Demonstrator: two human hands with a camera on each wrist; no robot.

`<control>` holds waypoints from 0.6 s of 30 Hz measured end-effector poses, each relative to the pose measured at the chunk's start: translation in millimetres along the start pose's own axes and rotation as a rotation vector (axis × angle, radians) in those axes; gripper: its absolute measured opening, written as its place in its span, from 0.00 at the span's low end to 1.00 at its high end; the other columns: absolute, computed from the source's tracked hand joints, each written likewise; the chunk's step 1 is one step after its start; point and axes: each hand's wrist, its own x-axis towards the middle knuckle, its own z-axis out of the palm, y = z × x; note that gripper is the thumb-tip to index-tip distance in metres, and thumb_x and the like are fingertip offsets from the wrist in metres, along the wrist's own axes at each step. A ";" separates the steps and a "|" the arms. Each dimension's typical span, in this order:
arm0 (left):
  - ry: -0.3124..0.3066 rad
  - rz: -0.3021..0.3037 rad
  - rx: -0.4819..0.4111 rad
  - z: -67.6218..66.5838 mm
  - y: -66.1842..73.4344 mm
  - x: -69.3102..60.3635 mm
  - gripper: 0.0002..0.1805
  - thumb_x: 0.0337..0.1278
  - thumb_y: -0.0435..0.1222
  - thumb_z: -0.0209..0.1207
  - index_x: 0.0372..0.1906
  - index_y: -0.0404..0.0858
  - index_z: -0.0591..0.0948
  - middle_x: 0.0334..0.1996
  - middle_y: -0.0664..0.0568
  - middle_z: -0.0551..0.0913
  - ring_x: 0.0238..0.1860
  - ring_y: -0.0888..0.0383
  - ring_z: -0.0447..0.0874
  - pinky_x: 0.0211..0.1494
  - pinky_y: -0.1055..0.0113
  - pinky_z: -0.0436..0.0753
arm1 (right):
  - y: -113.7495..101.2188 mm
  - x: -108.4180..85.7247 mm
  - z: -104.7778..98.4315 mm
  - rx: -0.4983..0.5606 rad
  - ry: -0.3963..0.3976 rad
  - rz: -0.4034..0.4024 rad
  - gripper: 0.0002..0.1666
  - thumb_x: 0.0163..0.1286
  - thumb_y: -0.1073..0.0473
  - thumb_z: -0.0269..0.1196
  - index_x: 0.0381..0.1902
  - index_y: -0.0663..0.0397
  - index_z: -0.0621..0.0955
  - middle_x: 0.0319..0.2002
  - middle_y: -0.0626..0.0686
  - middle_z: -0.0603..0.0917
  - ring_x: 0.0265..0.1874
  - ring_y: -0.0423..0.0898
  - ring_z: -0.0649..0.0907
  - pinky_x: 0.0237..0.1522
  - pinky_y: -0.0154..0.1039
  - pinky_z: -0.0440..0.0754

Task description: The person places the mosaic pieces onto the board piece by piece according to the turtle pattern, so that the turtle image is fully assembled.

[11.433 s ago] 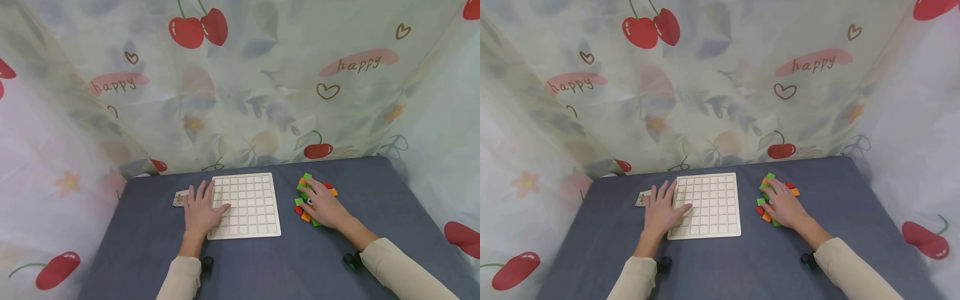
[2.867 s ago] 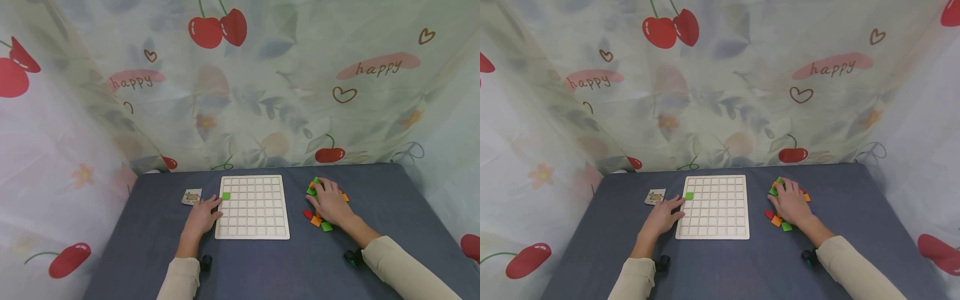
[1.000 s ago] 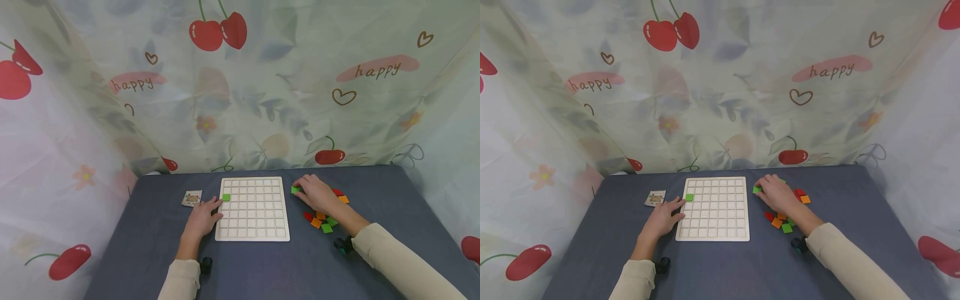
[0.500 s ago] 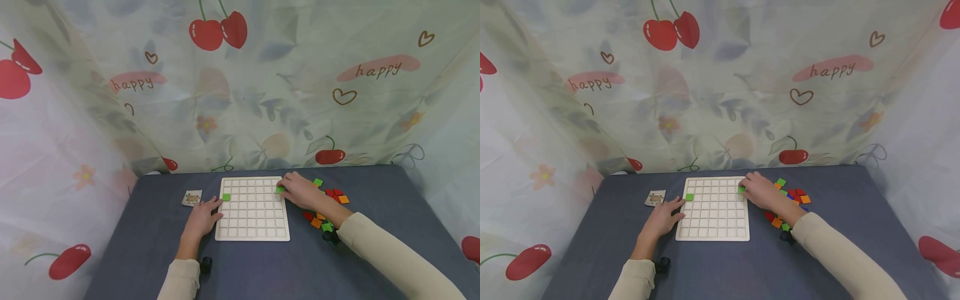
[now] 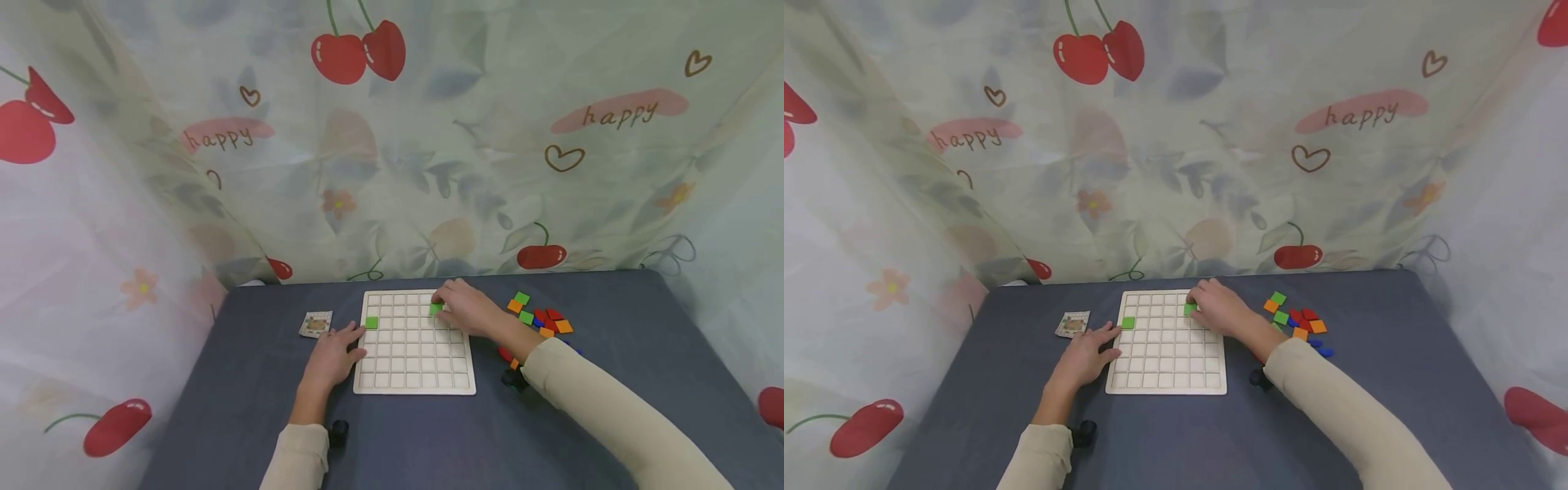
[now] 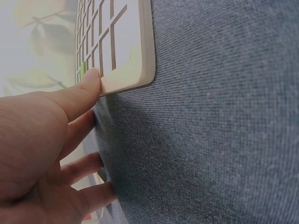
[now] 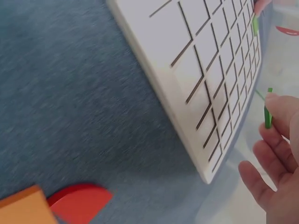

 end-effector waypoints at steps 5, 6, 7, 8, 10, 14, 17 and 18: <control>0.006 0.012 0.000 3.2 -1.4 0.0 0.31 0.67 0.44 0.64 0.74 0.52 0.73 0.77 0.50 0.68 0.79 0.30 0.56 0.76 0.32 0.65 | -8.6 10.4 4.6 0.039 0.005 -0.014 0.15 0.72 0.56 0.67 0.54 0.53 0.85 0.48 0.52 0.83 0.49 0.51 0.79 0.51 0.46 0.82; 0.008 0.012 0.001 3.6 -1.7 0.0 0.31 0.67 0.44 0.64 0.74 0.52 0.73 0.77 0.50 0.68 0.79 0.30 0.56 0.76 0.33 0.65 | -10.7 12.9 5.9 0.045 0.006 -0.015 0.15 0.72 0.55 0.67 0.54 0.53 0.85 0.48 0.52 0.83 0.49 0.51 0.79 0.51 0.46 0.81; 0.011 0.010 0.001 3.7 -2.1 0.1 0.31 0.67 0.44 0.64 0.74 0.52 0.73 0.77 0.50 0.68 0.79 0.30 0.56 0.76 0.33 0.65 | -13.0 15.2 7.0 0.054 0.006 -0.016 0.15 0.72 0.55 0.67 0.54 0.52 0.85 0.48 0.52 0.83 0.49 0.50 0.79 0.51 0.46 0.81; 0.010 0.008 0.003 3.8 -2.4 0.2 0.31 0.67 0.44 0.64 0.74 0.52 0.73 0.77 0.50 0.68 0.79 0.31 0.56 0.76 0.33 0.65 | -15.2 17.4 8.4 0.058 0.007 -0.022 0.15 0.72 0.55 0.67 0.53 0.52 0.85 0.48 0.51 0.83 0.49 0.50 0.79 0.51 0.46 0.81; 0.011 0.005 -0.001 3.8 -3.0 0.2 0.31 0.66 0.44 0.64 0.74 0.52 0.73 0.77 0.50 0.68 0.79 0.31 0.56 0.76 0.33 0.65 | -20.0 21.4 11.2 0.065 0.005 -0.031 0.14 0.73 0.55 0.66 0.53 0.52 0.85 0.48 0.52 0.83 0.49 0.50 0.79 0.51 0.46 0.81; 0.010 0.007 -0.005 3.1 -2.4 0.1 0.31 0.66 0.44 0.64 0.73 0.52 0.74 0.77 0.50 0.68 0.79 0.31 0.56 0.76 0.33 0.65 | -29.8 29.4 16.9 0.077 -0.021 -0.049 0.14 0.74 0.55 0.65 0.54 0.53 0.85 0.49 0.53 0.82 0.48 0.50 0.77 0.51 0.46 0.80; 0.011 0.001 -0.003 2.6 -1.3 0.1 0.31 0.66 0.44 0.64 0.73 0.52 0.74 0.77 0.50 0.68 0.79 0.31 0.56 0.76 0.34 0.65 | -37.1 36.7 21.9 0.077 -0.047 -0.033 0.15 0.74 0.54 0.64 0.55 0.52 0.85 0.51 0.53 0.82 0.49 0.50 0.77 0.52 0.45 0.80; 0.011 -0.001 -0.002 2.4 -0.9 0.1 0.31 0.66 0.44 0.64 0.73 0.52 0.74 0.77 0.51 0.68 0.79 0.31 0.57 0.76 0.34 0.65 | -39.5 39.3 23.6 0.079 -0.051 -0.024 0.16 0.74 0.54 0.65 0.55 0.52 0.85 0.51 0.53 0.83 0.49 0.50 0.77 0.53 0.45 0.80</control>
